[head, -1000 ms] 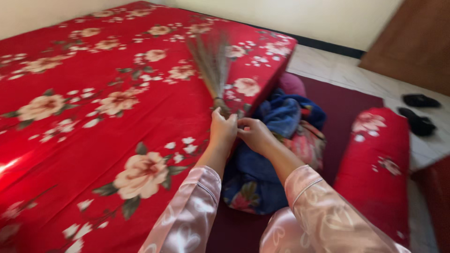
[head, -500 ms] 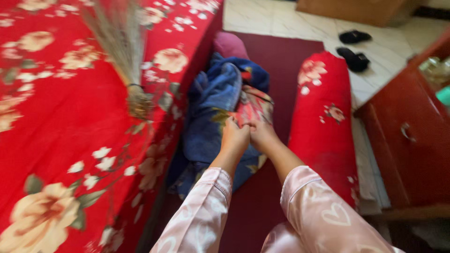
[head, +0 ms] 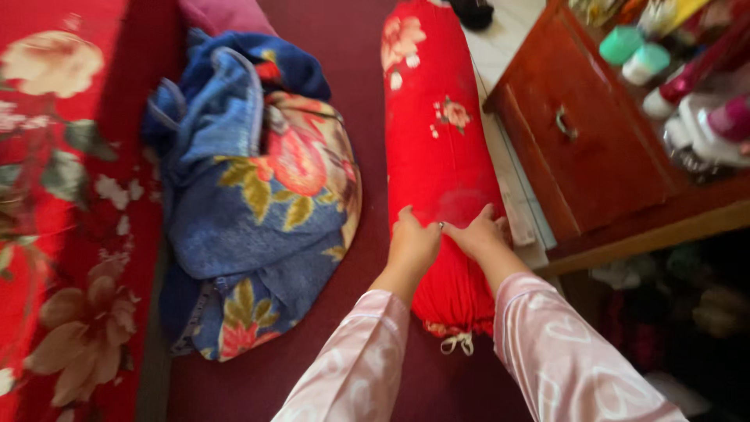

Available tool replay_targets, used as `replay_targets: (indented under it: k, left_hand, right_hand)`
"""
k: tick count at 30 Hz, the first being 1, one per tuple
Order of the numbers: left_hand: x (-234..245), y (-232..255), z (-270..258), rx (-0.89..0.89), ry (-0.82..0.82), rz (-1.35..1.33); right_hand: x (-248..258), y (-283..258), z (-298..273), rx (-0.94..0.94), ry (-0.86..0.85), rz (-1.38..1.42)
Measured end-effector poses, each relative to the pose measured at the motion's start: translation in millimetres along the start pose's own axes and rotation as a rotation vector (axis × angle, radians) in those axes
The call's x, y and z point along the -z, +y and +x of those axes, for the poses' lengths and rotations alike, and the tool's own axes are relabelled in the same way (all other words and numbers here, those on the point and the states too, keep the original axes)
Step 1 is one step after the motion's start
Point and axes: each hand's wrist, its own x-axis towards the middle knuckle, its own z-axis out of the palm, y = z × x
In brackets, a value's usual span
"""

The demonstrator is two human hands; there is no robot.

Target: The person repeatedly hits a red floral pillow with a small broom and then pats and smooths it with both hands. They also handle a cylindrical bolster pillow and a small stuffed toy, arranging them on the bed.

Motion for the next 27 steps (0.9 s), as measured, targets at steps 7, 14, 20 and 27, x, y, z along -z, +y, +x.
replay_targets:
  k: [7,14,20,27]
  left_hand:
    - [-39,-17,-9,0.061,-0.083,0.097]
    - [-36,2,-7,0.153,-0.125,0.085]
    - [13,38,4,-0.066,0.191,0.205]
    - [179,173,-9,-0.049,0.381,0.106]
  right_hand:
    - [-12,19,-23,-0.065,0.117,-0.047]
    - [-28,10,-20,0.216,0.214,0.06]
    - [27,-60,-30,0.391,0.509,0.339]
    - [162,-191,-111,0.865,0.812,0.603]
